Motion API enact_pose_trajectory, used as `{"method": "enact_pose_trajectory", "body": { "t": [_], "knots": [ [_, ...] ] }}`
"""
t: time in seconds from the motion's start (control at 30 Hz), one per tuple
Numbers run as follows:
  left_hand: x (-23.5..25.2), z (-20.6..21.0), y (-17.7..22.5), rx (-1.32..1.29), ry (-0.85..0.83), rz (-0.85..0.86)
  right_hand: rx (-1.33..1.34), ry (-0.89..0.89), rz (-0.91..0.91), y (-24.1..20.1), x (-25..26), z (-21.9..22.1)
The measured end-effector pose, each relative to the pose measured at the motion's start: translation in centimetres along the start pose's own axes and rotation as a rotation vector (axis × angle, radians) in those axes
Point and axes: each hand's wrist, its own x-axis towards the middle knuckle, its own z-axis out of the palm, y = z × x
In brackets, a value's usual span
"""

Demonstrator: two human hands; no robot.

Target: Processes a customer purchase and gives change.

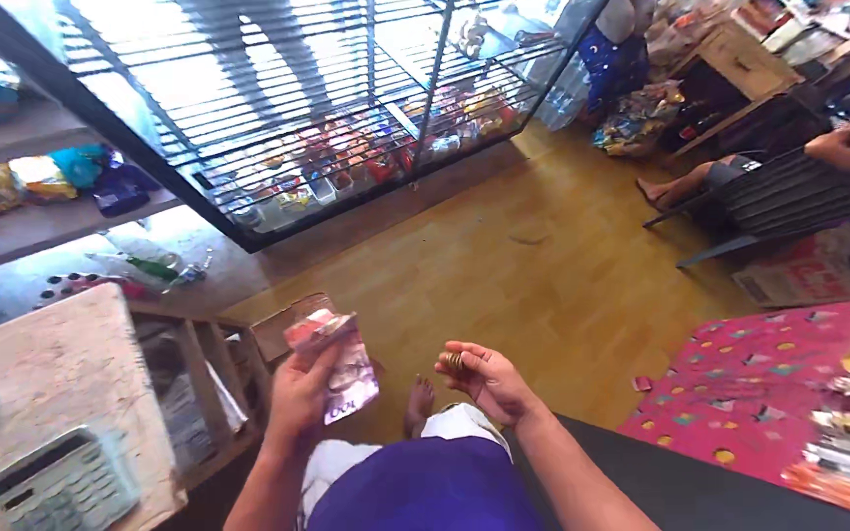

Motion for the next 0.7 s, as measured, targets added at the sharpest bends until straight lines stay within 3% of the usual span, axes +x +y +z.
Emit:
{"method": "enact_pose_trajectory", "body": {
  "t": [0.13, 0.47, 0.7],
  "knots": [
    [0.0, 3.2, 1.1, -0.025, 0.056, 0.067, 0.323, -0.196, -0.063, -4.1, -0.5, -1.6],
    [3.1, 5.1, 3.9, 0.066, 0.101, 0.088, 0.481, -0.387, -0.073, -7.9, 4.5, -0.3],
    [8.3, 5.3, 6.4, 0.084, 0.04, 0.067, 0.495, -0.37, -0.061, -9.5, 7.9, 3.2]
  ]
}}
